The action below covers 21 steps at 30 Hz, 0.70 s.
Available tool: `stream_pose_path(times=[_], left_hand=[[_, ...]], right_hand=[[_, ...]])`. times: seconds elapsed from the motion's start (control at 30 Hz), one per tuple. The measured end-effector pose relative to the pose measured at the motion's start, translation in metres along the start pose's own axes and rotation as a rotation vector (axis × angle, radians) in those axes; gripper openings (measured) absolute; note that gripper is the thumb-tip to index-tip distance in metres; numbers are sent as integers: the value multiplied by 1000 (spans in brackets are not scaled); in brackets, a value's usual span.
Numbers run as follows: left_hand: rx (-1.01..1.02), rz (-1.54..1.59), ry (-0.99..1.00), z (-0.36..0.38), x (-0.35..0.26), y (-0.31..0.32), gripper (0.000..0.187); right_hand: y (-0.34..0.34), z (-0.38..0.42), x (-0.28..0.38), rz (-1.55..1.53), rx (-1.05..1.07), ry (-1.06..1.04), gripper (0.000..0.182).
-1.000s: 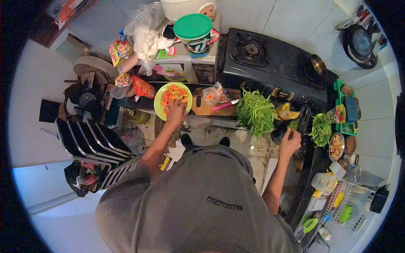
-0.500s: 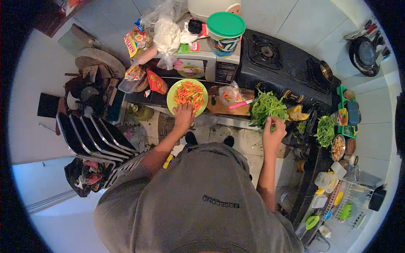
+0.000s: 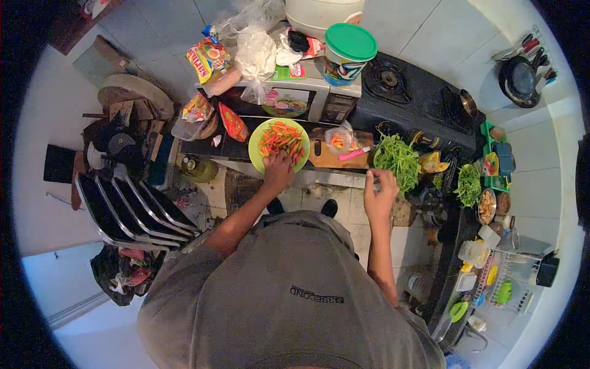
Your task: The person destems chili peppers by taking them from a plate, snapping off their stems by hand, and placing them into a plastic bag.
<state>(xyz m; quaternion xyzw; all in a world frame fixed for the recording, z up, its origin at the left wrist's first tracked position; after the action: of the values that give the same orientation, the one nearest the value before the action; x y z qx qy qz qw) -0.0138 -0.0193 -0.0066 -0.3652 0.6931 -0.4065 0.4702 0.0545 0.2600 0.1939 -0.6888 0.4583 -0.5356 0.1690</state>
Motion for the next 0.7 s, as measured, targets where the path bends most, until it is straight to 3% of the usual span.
stream_pose_path(times=[0.13,0.27,0.33,0.47,0.53,0.67,0.7], left_hand=[[69,276,-178,-4,17,4,25],[-9,399,-195,-10,38,16,23],[11,709,-309,-15,33,-13,23],[0,854,-340,-25,16,-55,22],[-132,613,-79,-34,-19,-118,21],[-26,689,61,-41,-49,-182,20],[-56,666,181,-41,-58,-198,20]], right_hand=[[13,6,15,-65,31,-11,10],[32,12,24,-131,43,-1,12],[43,15,34,-148,65,-3,11],[55,10,74,-304,38,-29,15],[58,4,98,-475,121,-6,16],[52,-7,133,-538,228,-93,15],[46,-10,138,-535,223,-95,15]])
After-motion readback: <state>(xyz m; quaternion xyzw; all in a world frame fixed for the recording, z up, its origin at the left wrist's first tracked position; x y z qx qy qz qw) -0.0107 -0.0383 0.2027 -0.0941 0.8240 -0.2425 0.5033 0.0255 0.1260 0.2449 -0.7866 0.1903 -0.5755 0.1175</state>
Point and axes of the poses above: each hand's wrist, its own z-axis away from the middle knuckle, its own y-axis out of the palm, x = y × z, the point moved 7 cm from there along -z, towards the middle knuckle, and after that the axes turned 2 degrees about -x, right-handed, at the moved point
